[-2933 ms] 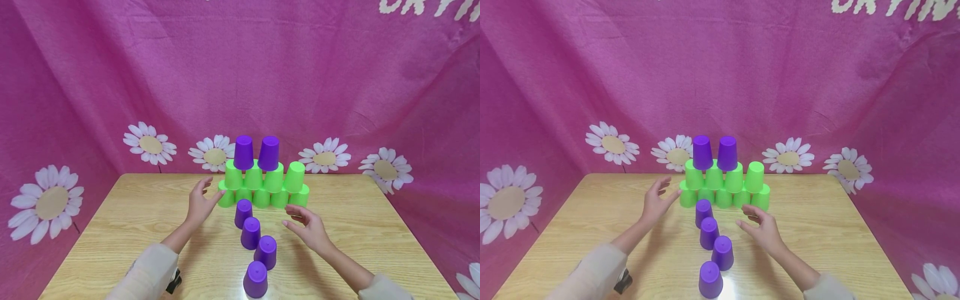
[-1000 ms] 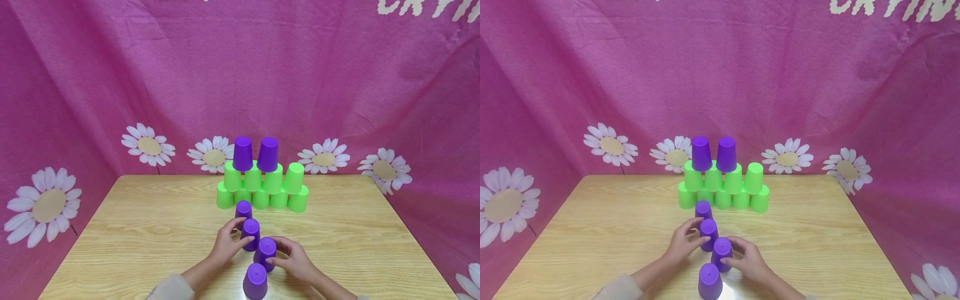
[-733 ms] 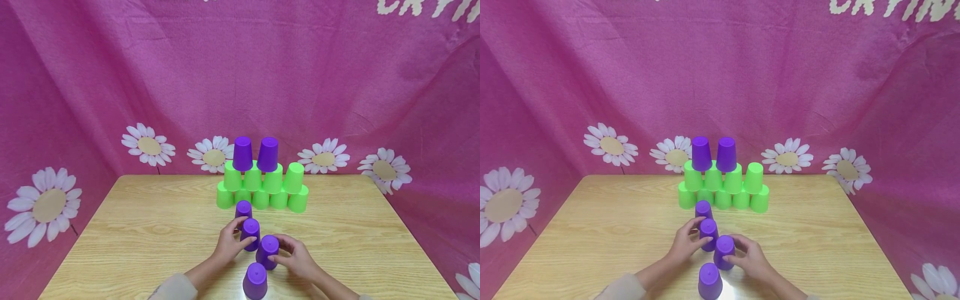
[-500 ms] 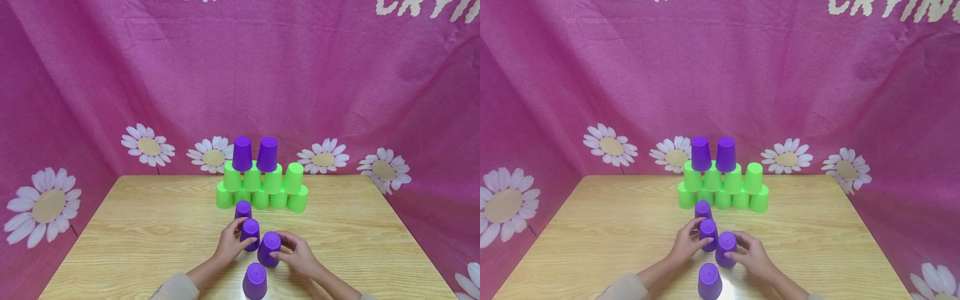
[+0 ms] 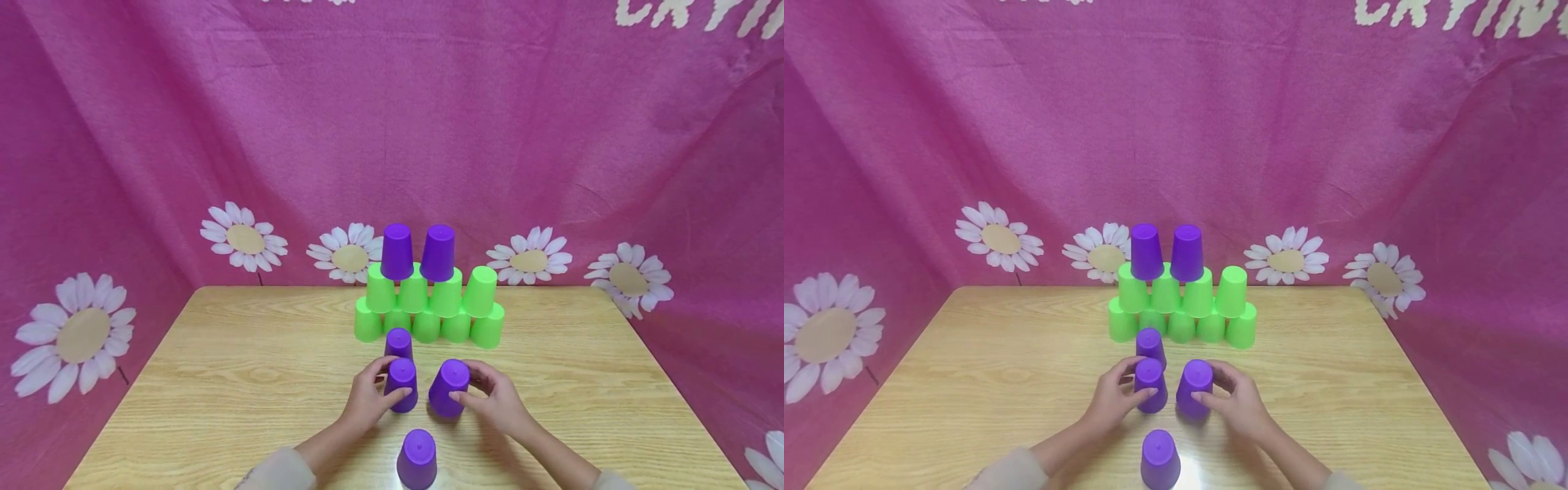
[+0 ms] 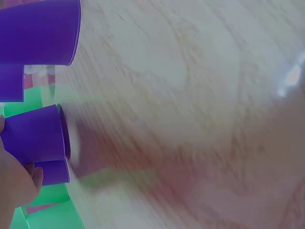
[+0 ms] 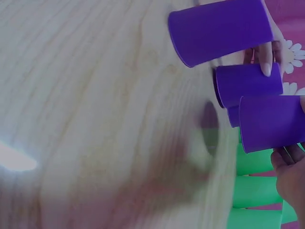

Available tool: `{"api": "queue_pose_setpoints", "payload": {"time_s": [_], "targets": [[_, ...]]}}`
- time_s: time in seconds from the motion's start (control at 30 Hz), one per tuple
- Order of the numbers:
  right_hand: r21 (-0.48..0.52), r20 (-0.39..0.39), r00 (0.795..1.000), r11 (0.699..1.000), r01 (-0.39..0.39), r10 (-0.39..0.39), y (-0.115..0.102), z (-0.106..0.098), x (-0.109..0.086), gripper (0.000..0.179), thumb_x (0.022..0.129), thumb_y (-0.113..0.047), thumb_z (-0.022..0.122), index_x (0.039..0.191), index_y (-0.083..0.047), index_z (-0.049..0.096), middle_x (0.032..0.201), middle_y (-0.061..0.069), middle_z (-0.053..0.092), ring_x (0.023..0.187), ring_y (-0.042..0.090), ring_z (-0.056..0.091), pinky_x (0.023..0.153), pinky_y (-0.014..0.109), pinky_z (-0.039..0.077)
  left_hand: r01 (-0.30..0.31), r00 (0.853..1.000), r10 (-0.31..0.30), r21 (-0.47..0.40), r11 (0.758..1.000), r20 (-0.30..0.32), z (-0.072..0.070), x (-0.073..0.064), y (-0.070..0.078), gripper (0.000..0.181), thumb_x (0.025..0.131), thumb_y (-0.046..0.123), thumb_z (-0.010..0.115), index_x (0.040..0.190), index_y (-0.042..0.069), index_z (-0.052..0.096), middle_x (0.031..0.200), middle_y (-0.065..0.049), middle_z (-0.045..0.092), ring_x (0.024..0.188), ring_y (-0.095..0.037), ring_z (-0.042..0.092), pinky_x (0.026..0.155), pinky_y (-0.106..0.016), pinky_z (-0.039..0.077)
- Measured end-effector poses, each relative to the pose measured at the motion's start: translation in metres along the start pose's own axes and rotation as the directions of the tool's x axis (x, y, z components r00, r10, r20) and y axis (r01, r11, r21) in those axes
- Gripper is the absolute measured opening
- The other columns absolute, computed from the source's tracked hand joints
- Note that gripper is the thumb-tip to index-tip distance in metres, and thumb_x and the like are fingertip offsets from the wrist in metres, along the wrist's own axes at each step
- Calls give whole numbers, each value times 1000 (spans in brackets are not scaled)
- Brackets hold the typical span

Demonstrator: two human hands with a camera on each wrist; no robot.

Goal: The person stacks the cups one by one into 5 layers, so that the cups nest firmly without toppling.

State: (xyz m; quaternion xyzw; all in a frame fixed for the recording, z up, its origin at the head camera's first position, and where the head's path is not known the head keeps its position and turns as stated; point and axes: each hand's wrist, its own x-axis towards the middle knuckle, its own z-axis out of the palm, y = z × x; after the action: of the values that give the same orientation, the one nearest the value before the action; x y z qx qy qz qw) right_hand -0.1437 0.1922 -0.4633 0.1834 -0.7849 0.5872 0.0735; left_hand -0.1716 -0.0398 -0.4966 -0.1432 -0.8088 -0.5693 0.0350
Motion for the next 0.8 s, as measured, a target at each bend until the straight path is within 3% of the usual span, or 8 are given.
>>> {"api": "queue_pose_setpoints", "payload": {"time_s": [0.23, 0.67, 0.73, 0.8], "targets": [[-12, -29, 999, 999, 35, -35, -9, -9, 9, 42, 73, 6, 71, 111, 14, 56, 99, 27, 64, 91, -7, 59, 83, 12, 50, -1, 1000, 1, 0, 1000, -17, -14, 0, 4, 49, 74, 12, 76, 117, 0, 56, 113, -19, 62, 101, -32, 58, 88, -43, 53], [-47, -76, 997, 999, 16, -20, -25, -24, 23, 43, 74, 8, 69, 114, 15, 53, 102, 32, 62, 91, -9, 57, 83, 11, 49, -36, 994, 41, 50, 998, -100, -39, 5, 8, 46, 73, 8, 77, 115, 1, 58, 110, -16, 64, 99, -30, 60, 85, -45, 52], [-48, -80, 996, 998, 31, -35, -27, -26, 26, 43, 74, 8, 69, 113, 15, 53, 101, 28, 63, 91, -9, 58, 82, 11, 49, -43, 993, 49, 58, 997, -106, -43, 6, 8, 46, 74, 8, 76, 115, 0, 58, 111, -16, 64, 100, -31, 60, 86, -46, 51], [-41, -85, 995, 998, 46, -50, -29, -28, 28, 43, 74, 9, 69, 113, 16, 53, 100, 15, 67, 91, -8, 58, 82, 11, 50, -50, 992, 57, 60, 997, -112, -46, 7, 10, 47, 74, 9, 76, 116, 0, 58, 111, -17, 64, 100, -32, 60, 86, -48, 51]]}}
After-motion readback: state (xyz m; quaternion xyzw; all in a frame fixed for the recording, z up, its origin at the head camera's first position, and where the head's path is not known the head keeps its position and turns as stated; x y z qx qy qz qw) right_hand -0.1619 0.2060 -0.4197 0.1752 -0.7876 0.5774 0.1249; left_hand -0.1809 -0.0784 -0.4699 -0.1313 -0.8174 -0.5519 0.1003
